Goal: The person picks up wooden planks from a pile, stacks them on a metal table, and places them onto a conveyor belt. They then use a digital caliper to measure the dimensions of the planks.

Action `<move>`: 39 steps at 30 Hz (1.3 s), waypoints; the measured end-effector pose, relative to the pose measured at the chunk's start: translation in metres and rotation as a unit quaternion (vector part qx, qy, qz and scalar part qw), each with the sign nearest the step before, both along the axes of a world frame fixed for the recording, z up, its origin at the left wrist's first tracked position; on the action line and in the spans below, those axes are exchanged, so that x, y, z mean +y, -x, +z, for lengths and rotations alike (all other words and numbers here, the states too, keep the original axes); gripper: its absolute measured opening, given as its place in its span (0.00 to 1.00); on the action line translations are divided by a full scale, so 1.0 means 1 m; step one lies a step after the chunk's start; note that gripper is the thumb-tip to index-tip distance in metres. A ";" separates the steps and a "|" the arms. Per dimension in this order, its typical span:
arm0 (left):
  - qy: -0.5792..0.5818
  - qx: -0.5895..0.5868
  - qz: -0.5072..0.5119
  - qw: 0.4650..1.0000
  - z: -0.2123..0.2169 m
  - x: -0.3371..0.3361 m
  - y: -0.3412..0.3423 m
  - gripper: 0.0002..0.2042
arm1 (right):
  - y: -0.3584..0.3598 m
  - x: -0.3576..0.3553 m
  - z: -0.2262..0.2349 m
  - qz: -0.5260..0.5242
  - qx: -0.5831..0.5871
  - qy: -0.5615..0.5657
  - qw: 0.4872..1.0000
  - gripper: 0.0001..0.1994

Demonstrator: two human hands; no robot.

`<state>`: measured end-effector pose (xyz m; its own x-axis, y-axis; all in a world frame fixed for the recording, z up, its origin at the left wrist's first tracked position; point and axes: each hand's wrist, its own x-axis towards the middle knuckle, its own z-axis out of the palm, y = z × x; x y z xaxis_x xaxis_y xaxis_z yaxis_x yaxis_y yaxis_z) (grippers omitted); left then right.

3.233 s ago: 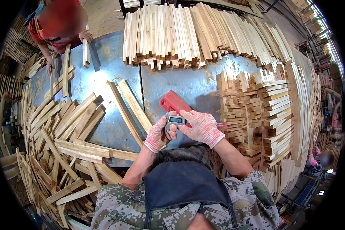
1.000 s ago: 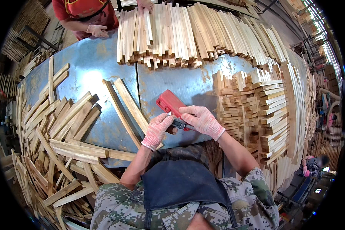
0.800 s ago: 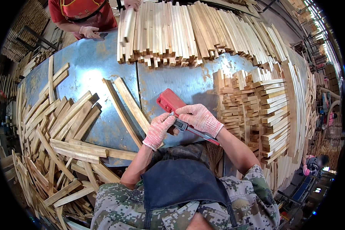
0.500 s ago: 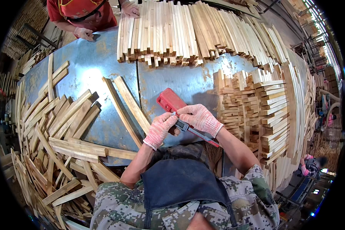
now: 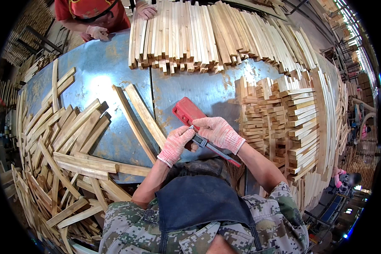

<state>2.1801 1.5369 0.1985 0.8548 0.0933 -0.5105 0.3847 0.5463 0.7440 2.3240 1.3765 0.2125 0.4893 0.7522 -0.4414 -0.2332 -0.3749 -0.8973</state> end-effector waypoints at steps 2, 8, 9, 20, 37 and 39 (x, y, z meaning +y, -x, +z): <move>0.002 0.001 0.002 1.000 -0.001 0.001 0.002 0.19 | -0.001 0.001 0.016 0.036 -0.038 0.048 0.997 0.19; 0.021 0.004 0.016 1.000 0.001 0.001 0.002 0.19 | -0.005 0.000 0.019 0.058 -0.054 0.044 0.996 0.21; 0.028 0.004 0.020 0.999 -0.001 0.001 0.002 0.19 | -0.006 0.001 0.021 0.058 -0.062 0.035 0.996 0.22; 0.062 0.056 0.143 0.986 -0.017 -0.001 -0.010 0.15 | 0.024 0.002 0.035 0.177 -0.476 0.263 0.820 0.38; 0.338 -0.075 0.059 0.936 -0.044 0.011 0.023 0.26 | 0.005 -0.008 0.043 0.220 -0.451 0.112 0.858 0.30; 0.348 -0.096 0.056 0.931 -0.045 0.012 0.021 0.24 | 0.006 -0.006 0.045 0.224 -0.453 0.126 0.854 0.33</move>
<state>2.1590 1.5490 0.1535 0.9411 -0.1092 -0.3199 0.1931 0.9505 0.2435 2.3181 1.3703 0.2580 0.4042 0.8901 -0.2104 0.7307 -0.4526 -0.5111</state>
